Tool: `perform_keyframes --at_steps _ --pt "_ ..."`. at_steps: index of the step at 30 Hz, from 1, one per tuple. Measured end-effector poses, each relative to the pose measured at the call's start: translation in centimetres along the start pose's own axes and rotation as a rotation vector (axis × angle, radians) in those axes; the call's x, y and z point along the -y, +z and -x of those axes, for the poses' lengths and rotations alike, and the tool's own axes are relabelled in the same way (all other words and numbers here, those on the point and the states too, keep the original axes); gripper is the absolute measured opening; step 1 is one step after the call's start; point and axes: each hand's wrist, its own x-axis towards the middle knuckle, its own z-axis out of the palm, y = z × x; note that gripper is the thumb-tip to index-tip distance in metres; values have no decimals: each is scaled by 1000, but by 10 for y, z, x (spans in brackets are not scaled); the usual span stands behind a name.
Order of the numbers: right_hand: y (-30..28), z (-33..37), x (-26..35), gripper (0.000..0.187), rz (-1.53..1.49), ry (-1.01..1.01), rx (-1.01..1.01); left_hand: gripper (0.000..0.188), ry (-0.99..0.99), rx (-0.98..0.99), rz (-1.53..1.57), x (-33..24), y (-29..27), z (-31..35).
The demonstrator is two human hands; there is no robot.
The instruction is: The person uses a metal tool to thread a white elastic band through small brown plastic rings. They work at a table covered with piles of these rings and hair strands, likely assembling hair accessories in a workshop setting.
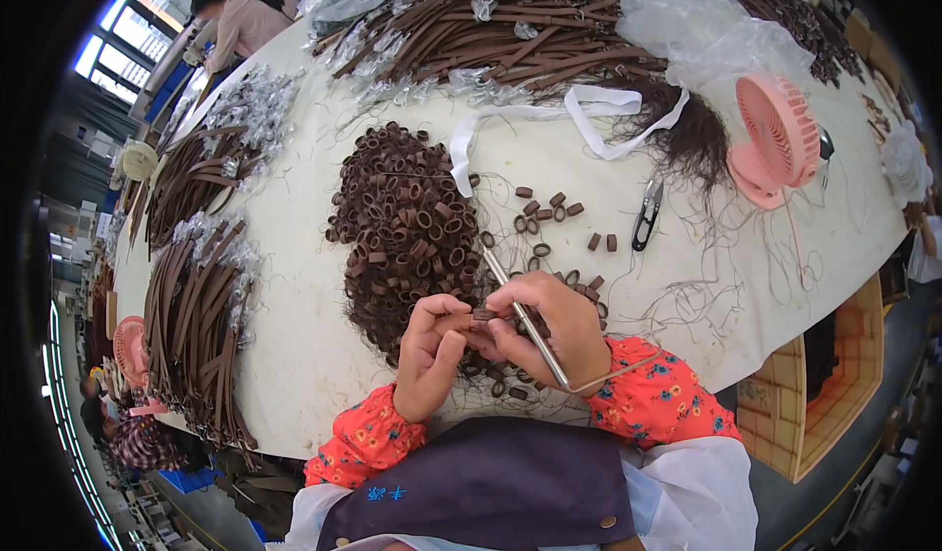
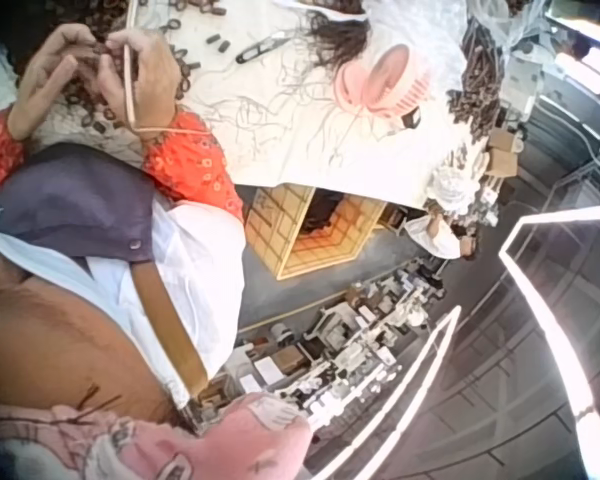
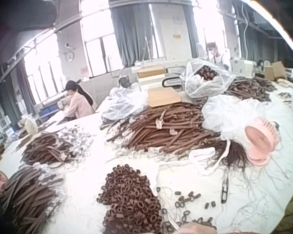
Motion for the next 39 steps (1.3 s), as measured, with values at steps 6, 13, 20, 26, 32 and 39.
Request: perform_keyframes --at_steps 6,13,20,26,32,39 --pt "11 9 -4 32 -58 -26 -45 17 -156 -10 -98 6 -9 4" --pt "12 10 -5 31 -96 20 -47 13 -252 32 -42 -2 -7 1" --pt "14 13 -3 29 -380 219 -9 10 -143 21 -201 1 -9 5" --pt "10 8 3 29 -490 347 31 9 -104 -90 -147 2 -2 4" --pt "8 8 3 30 -367 300 80 10 -92 -140 -156 1 -5 3" --pt "-10 -2 14 18 -625 384 1 7 -55 -197 -206 -1 -10 2"
